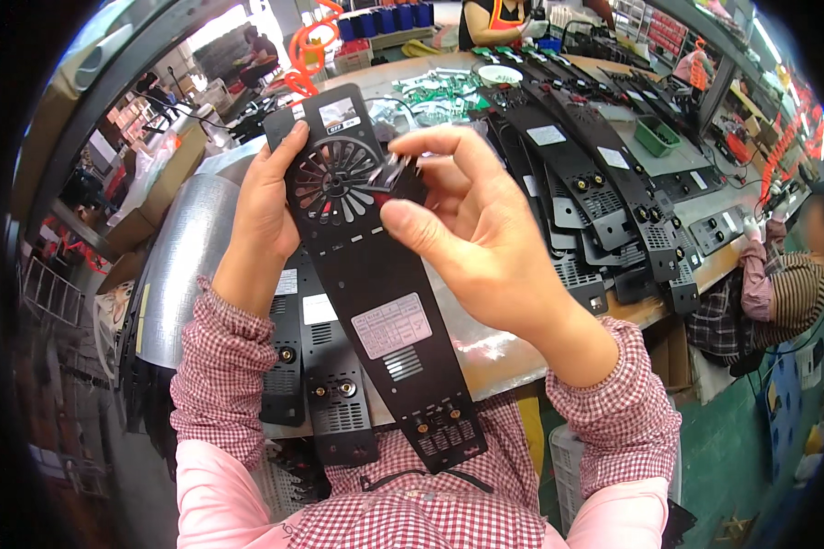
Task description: The person picks up black electronic units from a white basket and places them on a workbench. They peel labels from a yellow sheet and apply them to the back of the units. The person then attaches small black plastic components to the units and stacks the finished items.
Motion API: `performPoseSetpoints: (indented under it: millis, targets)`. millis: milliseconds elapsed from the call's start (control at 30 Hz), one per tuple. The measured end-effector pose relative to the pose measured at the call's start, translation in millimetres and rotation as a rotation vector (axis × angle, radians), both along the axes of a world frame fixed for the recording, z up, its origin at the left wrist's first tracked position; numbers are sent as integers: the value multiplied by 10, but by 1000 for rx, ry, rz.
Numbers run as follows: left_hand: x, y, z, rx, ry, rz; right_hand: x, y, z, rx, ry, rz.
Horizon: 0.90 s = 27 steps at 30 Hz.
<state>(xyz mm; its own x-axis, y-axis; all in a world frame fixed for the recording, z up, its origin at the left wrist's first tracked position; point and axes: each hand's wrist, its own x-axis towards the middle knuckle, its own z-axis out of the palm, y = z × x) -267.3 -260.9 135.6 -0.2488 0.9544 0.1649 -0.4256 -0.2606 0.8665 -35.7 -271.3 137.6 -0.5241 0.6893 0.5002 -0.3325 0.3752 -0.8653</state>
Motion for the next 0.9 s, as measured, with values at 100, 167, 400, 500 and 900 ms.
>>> performPoseSetpoints:
  millis: [100,167,400,500,900]
  targets:
    - [218,-303,384,161,20,10,-14,-46,288,455,-75,-227]
    - [299,-497,551,231,67,8,-49,-97,526,844,-148,-490]
    - [485,-951,808,379,88,-21,-182,-202,1030,1275,-158,-621]
    - [474,-1034,792,393,99,0,-150,-354,1058,1248,-253,-626]
    - [490,-1180,715,531,100,-30,3,-423,1275,1531,-440,-548]
